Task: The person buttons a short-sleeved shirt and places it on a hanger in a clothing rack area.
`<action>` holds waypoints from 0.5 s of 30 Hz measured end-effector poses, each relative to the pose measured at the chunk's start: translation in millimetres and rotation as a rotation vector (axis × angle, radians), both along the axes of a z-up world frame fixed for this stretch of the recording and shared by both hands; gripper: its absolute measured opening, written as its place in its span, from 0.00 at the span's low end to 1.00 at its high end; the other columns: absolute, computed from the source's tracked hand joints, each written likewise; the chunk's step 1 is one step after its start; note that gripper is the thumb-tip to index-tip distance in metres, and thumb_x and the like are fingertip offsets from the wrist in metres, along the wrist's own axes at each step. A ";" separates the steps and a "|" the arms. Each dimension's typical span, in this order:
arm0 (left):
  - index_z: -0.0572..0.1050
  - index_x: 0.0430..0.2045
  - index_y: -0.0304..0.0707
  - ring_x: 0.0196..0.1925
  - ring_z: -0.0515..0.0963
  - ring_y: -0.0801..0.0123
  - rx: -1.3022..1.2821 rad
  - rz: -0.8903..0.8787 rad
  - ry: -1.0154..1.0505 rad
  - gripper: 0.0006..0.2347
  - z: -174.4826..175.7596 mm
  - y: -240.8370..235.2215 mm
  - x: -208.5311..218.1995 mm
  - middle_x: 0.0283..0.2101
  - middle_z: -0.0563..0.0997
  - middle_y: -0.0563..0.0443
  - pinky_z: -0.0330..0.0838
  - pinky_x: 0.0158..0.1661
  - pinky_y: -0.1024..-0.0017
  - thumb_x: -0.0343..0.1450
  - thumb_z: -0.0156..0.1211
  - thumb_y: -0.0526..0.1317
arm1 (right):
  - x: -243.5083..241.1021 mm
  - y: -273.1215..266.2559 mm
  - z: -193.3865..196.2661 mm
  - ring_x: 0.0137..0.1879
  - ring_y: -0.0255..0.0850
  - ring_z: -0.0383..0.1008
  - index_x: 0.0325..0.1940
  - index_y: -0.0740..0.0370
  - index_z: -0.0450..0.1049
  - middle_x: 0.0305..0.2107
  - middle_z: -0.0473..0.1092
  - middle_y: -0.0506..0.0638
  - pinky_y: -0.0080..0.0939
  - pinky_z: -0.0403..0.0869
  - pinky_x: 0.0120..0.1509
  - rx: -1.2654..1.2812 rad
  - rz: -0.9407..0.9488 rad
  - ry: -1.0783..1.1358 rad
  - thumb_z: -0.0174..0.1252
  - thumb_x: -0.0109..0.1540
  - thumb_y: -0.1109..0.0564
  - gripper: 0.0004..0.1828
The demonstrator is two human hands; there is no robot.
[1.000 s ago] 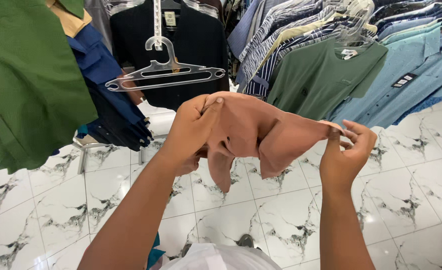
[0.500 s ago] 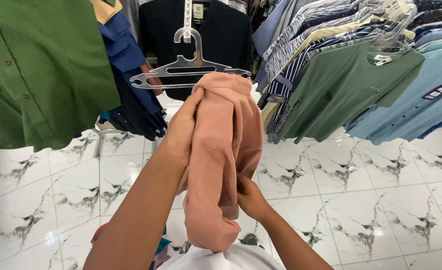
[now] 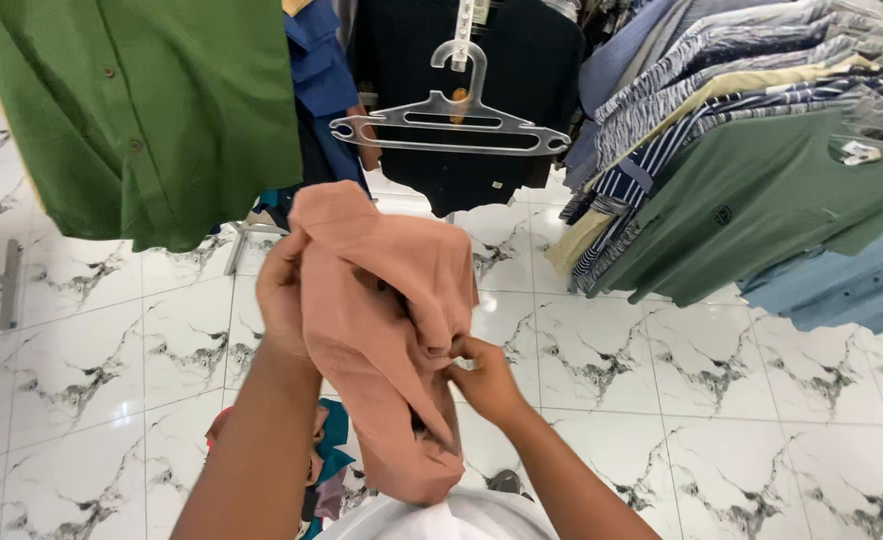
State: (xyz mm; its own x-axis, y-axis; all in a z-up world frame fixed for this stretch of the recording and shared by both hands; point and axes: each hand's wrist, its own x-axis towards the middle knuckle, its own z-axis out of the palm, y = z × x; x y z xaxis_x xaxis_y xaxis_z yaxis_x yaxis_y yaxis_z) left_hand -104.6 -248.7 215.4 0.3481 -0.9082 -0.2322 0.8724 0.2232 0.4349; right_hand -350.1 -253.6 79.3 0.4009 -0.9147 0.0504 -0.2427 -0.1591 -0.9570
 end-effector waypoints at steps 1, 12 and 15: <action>0.79 0.47 0.32 0.50 0.83 0.50 -0.024 0.001 -0.071 0.14 10.2 8.4 13.3 0.50 0.83 0.35 0.73 0.59 0.54 0.71 0.57 0.40 | -10.8 -8.3 0.2 0.37 0.37 0.79 0.33 0.56 0.84 0.26 0.81 0.47 0.40 0.74 0.51 0.076 -0.013 -0.011 0.70 0.54 0.64 0.06; 0.45 0.62 0.45 0.64 0.73 0.43 0.400 0.014 -1.458 0.40 13.7 78.7 14.8 0.56 0.71 0.33 0.66 0.63 0.43 0.67 0.73 0.49 | -28.8 -11.6 88.9 0.27 0.32 0.71 0.40 0.64 0.83 0.24 0.78 0.50 0.32 0.73 0.30 0.360 -0.155 -0.153 0.63 0.65 0.61 0.05; 0.40 0.74 0.38 0.65 0.71 0.27 0.436 -0.358 -1.391 0.57 47.9 80.4 -33.7 0.57 0.74 0.18 0.61 0.65 0.32 0.56 0.74 0.62 | -25.1 -8.1 87.8 0.25 0.32 0.72 0.41 0.64 0.84 0.24 0.77 0.50 0.30 0.72 0.24 0.357 -0.129 -0.166 0.63 0.65 0.61 0.05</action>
State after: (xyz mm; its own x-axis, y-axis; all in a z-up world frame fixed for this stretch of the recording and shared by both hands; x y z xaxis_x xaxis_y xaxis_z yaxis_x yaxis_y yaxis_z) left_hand -138.3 -168.3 263.3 0.2928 -0.9393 -0.1789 -0.3035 -0.2687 0.9142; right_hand -375.2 -261.7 167.1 0.2954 -0.9286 -0.2245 -0.0767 0.2112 -0.9744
